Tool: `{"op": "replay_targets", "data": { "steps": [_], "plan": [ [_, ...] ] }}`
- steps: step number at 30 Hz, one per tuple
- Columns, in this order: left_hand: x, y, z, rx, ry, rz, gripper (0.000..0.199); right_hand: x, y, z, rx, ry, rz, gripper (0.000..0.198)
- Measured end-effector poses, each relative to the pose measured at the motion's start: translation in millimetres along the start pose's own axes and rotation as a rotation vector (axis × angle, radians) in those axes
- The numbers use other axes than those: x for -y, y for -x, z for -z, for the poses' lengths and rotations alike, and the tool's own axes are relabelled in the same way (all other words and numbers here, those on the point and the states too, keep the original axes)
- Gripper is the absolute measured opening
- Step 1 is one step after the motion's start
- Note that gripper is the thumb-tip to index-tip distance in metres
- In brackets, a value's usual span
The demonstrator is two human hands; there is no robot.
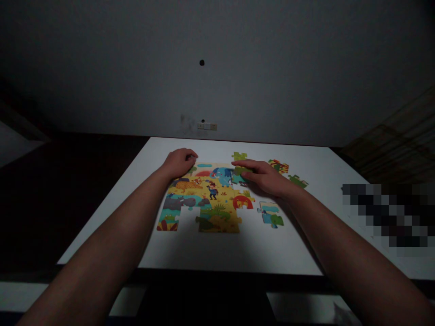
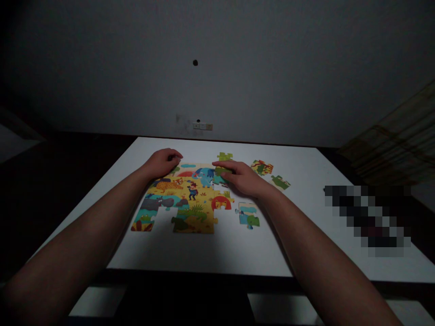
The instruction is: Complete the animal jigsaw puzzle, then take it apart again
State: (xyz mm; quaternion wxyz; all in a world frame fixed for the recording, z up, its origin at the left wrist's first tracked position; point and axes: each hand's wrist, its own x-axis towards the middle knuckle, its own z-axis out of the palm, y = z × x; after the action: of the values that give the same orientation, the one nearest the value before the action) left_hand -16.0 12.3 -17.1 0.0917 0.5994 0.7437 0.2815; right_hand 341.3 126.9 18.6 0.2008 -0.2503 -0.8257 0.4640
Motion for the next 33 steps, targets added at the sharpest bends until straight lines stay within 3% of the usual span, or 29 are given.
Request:
{"op": "replay_targets", "data": {
  "steps": [4, 12, 18, 25, 33],
  "plan": [
    [0.2, 0.2, 0.2, -0.006, 0.004, -0.005, 0.037, -3.4, -4.2, -4.6, -0.067, -0.115, -0.046, 0.033],
    [-0.4, 0.5, 0.8, -0.01, 0.003, -0.001, 0.034, -11.6, -6.2, -6.4, -0.048, -0.19, -0.067, 0.038],
    [-0.5, 0.3, 1.0, -0.003, -0.006, -0.008, 0.035, -5.1, -3.6, -9.3, -0.026, -0.236, -0.08, 0.062],
    [-1.9, 1.2, 0.9, -0.001, -0.009, 0.0, 0.036, -10.9, -4.0, -9.1, 0.017, -0.097, -0.089, 0.04],
    [-3.9, 1.6, 2.2, 0.003, -0.005, 0.02, 0.036, -12.1, -2.9, -9.3, 0.007, -0.103, -0.075, 0.036]
  ]
}}
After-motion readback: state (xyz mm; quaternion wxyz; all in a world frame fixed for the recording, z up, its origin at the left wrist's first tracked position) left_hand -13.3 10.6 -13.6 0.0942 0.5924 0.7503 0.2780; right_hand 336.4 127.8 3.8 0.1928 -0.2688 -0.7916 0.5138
